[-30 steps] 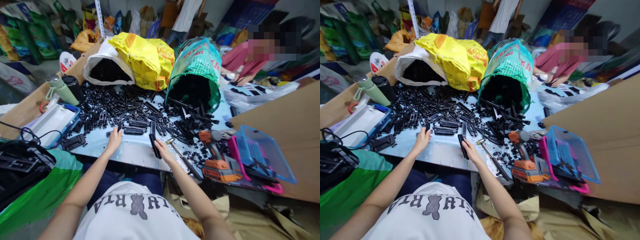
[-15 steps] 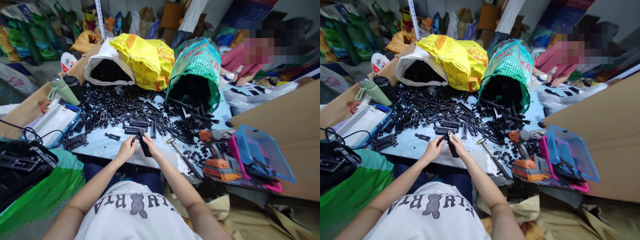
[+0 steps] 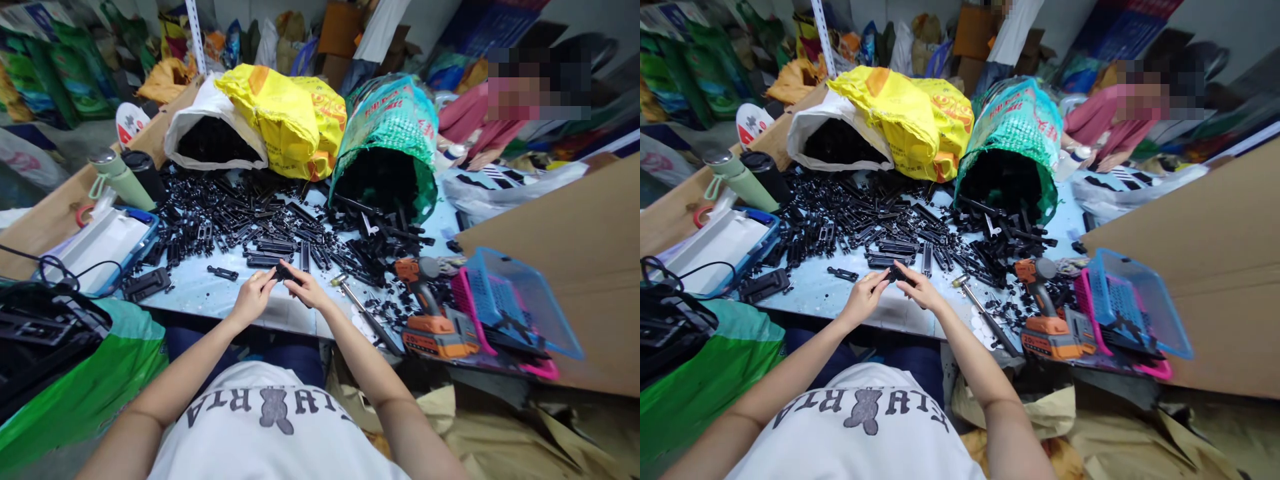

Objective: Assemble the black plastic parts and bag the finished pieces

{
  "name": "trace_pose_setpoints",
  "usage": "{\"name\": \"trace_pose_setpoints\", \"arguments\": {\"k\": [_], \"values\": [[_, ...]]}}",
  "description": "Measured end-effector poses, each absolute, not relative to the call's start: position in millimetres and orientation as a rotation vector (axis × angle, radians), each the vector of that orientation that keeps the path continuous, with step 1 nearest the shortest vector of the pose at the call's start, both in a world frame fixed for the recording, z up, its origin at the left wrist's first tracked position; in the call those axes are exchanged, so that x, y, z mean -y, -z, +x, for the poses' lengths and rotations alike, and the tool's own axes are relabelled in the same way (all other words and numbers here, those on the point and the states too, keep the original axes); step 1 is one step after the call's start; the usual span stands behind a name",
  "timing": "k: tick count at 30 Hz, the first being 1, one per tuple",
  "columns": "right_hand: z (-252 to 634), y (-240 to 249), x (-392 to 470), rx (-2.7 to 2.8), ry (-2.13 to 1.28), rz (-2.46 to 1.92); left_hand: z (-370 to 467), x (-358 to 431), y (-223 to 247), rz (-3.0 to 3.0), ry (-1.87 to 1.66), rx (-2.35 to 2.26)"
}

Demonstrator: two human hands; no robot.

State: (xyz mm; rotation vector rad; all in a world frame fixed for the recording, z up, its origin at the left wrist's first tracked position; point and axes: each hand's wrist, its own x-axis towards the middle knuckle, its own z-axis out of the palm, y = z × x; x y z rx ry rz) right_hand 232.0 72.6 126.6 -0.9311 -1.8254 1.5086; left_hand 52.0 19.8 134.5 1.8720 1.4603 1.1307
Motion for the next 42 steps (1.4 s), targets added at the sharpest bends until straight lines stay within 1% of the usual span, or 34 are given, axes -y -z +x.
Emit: {"name": "trace_pose_setpoints", "arguments": {"k": [2,7,9,12,14,18,19,21,24,26,29,31,34,37,38,40,42], "values": [[231.5,-131.3,-72.5,1.897,-1.431,-0.945,58.9,-18.3,-135.5,1.848,-1.204,-1.476],[216.0,-132.7,-61.0,1.796,-1.281,-0.979,78.1,-20.9,-141.7,1.681,-1.542,-1.594],[211.0,-132.3,-54.8,1.822,-1.201,-0.990,77.2,-25.3,-145.6,1.703,-1.572,-1.545],[206.9,-130.3,-47.9,1.885,-1.089,-1.026,69.5,-30.8,-144.1,1.787,-1.496,-1.408],[206.1,-126.2,-48.5,1.939,-1.040,-1.056,66.2,-29.7,-133.8,1.741,-1.428,-1.430],[220.4,-114.9,-79.5,2.305,-0.917,-1.136,63.5,-15.8,-99.3,1.507,-1.208,-1.751],[229.0,-113.4,-94.9,2.364,-0.831,-1.205,61.8,-12.8,-92.2,1.551,-1.133,-1.822],[251.1,-113.9,-132.5,2.333,-0.572,-1.439,56.8,-11.5,-83.7,1.829,-0.935,-1.843],[286.6,-122.1,-193.4,2.163,-0.117,-1.838,51.4,-21.2,-82.5,2.294,-0.537,-1.567],[305.4,-130.1,-227.5,2.121,0.109,-2.013,51.6,-29.8,-83.9,2.435,-0.317,-1.413],[323.2,-141.1,-261.9,1.984,0.320,-2.197,54.5,-35.4,-83.7,2.522,-0.191,-1.433],[329.1,-146.6,-275.9,1.931,0.291,-2.267,54.8,-33.5,-82.4,2.545,-0.169,-1.499],[331.9,-155.1,-287.3,2.013,0.141,-2.252,50.9,-28.0,-80.1,2.528,-0.131,-1.567],[333.5,-168.0,-282.1,2.004,0.137,-2.200,43.3,-25.1,-77.9,2.396,-0.183,-1.648],[334.7,-172.8,-274.3,1.956,0.145,-2.155,40.7,-25.5,-77.7,2.318,-0.271,-1.665],[337.0,-180.3,-246.8,1.845,0.080,-1.989,37.2,-29.5,-79.3,2.086,-0.572,-1.655],[336.0,-182.2,-204.3,1.785,-0.167,-1.760,37.1,-37.7,-84.8,1.681,-0.942,-1.567]]}}
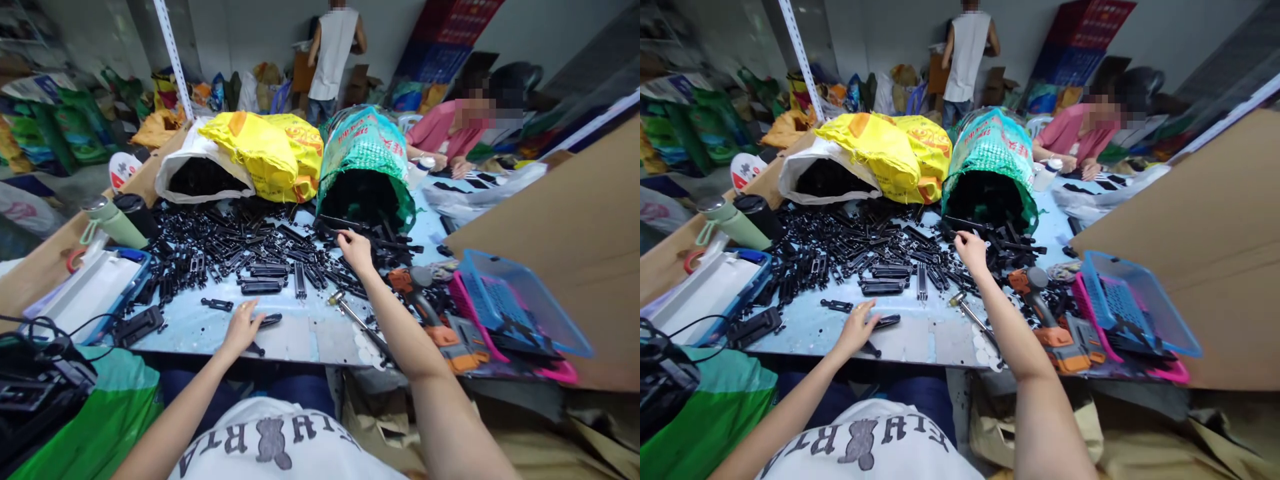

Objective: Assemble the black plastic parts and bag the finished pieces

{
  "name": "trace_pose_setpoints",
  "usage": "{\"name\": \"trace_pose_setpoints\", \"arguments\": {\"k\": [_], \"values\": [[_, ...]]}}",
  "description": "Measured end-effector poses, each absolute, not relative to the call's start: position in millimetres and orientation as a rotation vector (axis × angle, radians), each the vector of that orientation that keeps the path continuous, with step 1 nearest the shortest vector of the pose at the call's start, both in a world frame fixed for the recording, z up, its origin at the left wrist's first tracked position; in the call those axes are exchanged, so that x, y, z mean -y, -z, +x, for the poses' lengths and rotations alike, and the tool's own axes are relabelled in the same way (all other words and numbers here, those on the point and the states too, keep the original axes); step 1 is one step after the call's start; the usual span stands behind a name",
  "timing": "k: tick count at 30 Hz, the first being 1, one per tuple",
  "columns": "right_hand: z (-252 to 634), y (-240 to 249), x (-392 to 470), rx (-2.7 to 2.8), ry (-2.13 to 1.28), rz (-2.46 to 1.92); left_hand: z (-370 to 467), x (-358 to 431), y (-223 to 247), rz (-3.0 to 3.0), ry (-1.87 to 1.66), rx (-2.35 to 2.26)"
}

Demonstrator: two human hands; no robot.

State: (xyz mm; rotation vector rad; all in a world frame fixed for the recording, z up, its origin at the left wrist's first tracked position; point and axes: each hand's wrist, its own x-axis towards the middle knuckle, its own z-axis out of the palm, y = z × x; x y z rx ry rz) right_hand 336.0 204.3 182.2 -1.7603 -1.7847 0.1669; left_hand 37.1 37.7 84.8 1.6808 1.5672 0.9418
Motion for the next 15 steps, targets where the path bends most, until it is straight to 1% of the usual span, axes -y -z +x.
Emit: {"name": "trace_pose_setpoints", "arguments": {"k": [2,4,5,7,9,12,13,15], "values": [[328.6,-177.5,-152.6,1.813,-0.554,-1.544,41.6,-47.5,-93.4,1.174,-1.171,-1.375],[315.2,-167.9,-101.7,1.905,-0.938,-1.374,51.0,-53.6,-101.8,0.800,-1.222,-1.169],[307.4,-162.3,-79.8,1.990,-1.096,-1.303,57.3,-53.7,-104.9,0.711,-1.221,-1.111],[292.8,-151.1,-47.3,2.194,-1.280,-1.212,71.2,-47.1,-107.5,0.719,-1.215,-1.116],[283.0,-140.9,-31.2,2.359,-1.313,-1.200,82.4,-35.5,-105.3,0.928,-1.186,-1.188],[279.9,-127.5,-29.6,2.532,-1.180,-1.209,83.2,-24.1,-96.9,1.486,-1.101,-1.319],[281.1,-123.6,-31.9,2.610,-1.094,-1.209,78.7,-24.3,-93.6,1.694,-1.026,-1.365],[283.8,-117.2,-36.4,2.787,-0.876,-1.214,66.4,-29.3,-87.2,2.049,-0.752,-1.413]]}}
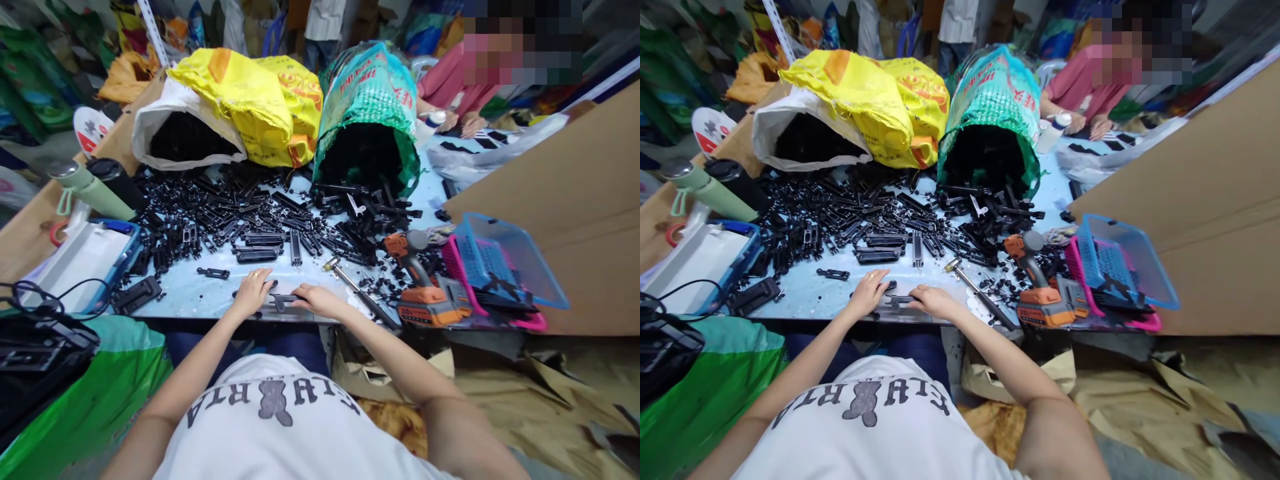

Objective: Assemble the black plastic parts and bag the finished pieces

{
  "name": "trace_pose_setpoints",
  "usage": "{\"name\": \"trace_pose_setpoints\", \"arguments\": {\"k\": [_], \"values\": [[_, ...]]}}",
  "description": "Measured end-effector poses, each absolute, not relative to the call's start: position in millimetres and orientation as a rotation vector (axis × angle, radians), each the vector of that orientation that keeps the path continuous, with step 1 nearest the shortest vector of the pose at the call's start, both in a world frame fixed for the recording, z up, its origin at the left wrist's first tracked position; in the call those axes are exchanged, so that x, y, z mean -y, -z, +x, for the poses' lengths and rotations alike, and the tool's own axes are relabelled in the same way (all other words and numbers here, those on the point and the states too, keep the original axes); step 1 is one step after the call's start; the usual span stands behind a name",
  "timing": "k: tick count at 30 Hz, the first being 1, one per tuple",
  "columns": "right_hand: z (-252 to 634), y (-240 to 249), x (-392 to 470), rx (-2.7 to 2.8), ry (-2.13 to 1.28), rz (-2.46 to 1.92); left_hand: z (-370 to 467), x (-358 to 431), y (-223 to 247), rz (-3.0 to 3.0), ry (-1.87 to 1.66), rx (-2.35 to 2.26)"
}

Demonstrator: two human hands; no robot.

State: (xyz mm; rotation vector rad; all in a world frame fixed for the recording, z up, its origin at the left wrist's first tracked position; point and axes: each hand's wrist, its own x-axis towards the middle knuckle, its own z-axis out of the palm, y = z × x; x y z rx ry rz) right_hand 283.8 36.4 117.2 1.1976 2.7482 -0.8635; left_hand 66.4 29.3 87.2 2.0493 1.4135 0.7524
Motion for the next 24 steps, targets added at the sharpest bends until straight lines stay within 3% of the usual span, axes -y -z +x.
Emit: {"name": "trace_pose_setpoints", "arguments": {"k": [3,5,24], "values": [[283.6,-112.3,-38.4,-2.697,0.615,1.161,51.5,-39.4,-79.8,2.307,-0.306,-1.380],[280.7,-111.9,-36.7,-2.686,0.555,1.188,48.3,-42.7,-77.6,2.365,-0.206,-1.371],[266.2,-107.6,-33.1,-2.591,0.342,1.233,60.1,-36.3,-88.6,2.358,-0.255,-1.388]]}}
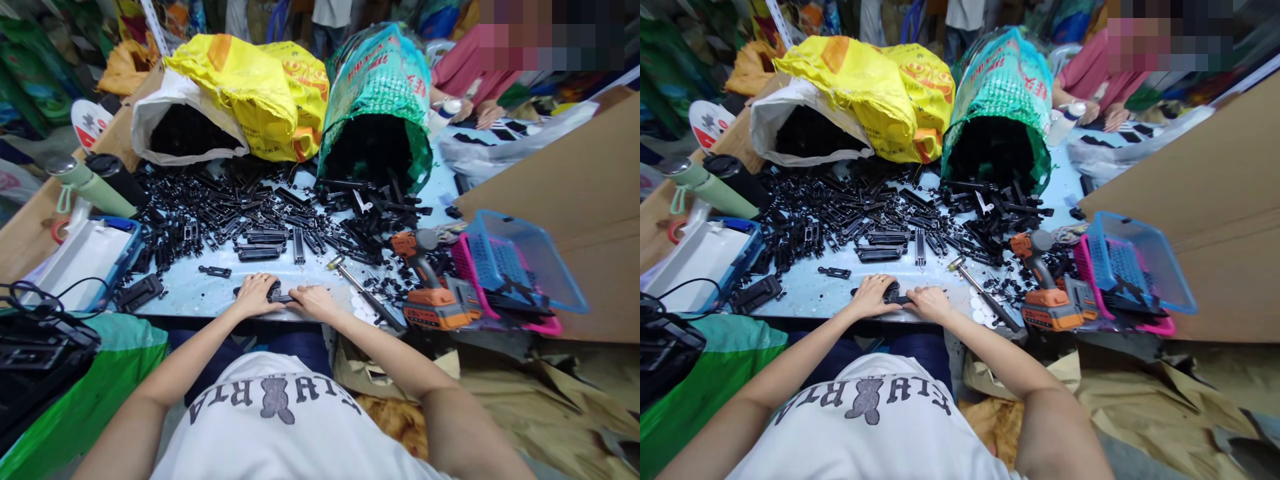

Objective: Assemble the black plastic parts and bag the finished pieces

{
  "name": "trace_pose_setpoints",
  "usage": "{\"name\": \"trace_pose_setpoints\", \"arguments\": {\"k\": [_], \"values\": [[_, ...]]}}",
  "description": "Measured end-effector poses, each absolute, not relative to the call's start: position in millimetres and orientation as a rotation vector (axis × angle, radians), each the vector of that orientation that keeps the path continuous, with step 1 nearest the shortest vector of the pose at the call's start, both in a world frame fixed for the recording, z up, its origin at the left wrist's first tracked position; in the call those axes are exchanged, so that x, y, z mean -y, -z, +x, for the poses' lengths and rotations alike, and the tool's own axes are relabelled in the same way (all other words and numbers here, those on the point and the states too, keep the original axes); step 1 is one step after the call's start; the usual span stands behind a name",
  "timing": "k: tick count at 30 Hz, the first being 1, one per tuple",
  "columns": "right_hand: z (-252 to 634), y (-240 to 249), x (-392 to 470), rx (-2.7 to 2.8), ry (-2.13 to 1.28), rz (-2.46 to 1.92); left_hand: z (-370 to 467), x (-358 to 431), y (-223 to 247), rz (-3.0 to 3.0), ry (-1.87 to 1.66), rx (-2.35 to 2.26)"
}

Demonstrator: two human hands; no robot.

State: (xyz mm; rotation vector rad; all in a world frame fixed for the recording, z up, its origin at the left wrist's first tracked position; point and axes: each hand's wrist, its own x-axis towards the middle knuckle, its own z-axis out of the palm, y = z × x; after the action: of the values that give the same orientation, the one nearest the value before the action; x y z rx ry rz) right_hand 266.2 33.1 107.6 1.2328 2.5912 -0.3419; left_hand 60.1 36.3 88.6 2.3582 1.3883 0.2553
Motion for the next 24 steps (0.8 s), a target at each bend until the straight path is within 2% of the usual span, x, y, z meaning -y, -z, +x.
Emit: {"name": "trace_pose_setpoints", "arguments": {"k": [9,18,24], "values": [[266.6,-113.8,-30.5,-2.522,0.389,1.264,57.5,-39.2,-82.4,2.412,-0.316,-1.306],[255.1,-128.6,-34.5,-2.614,0.211,1.262,52.4,-33.2,-71.5,2.386,-0.458,-1.381],[268.5,-118.4,-48.2,-2.701,0.251,1.184,57.6,-35.8,-76.1,2.376,-0.353,-1.341]]}}
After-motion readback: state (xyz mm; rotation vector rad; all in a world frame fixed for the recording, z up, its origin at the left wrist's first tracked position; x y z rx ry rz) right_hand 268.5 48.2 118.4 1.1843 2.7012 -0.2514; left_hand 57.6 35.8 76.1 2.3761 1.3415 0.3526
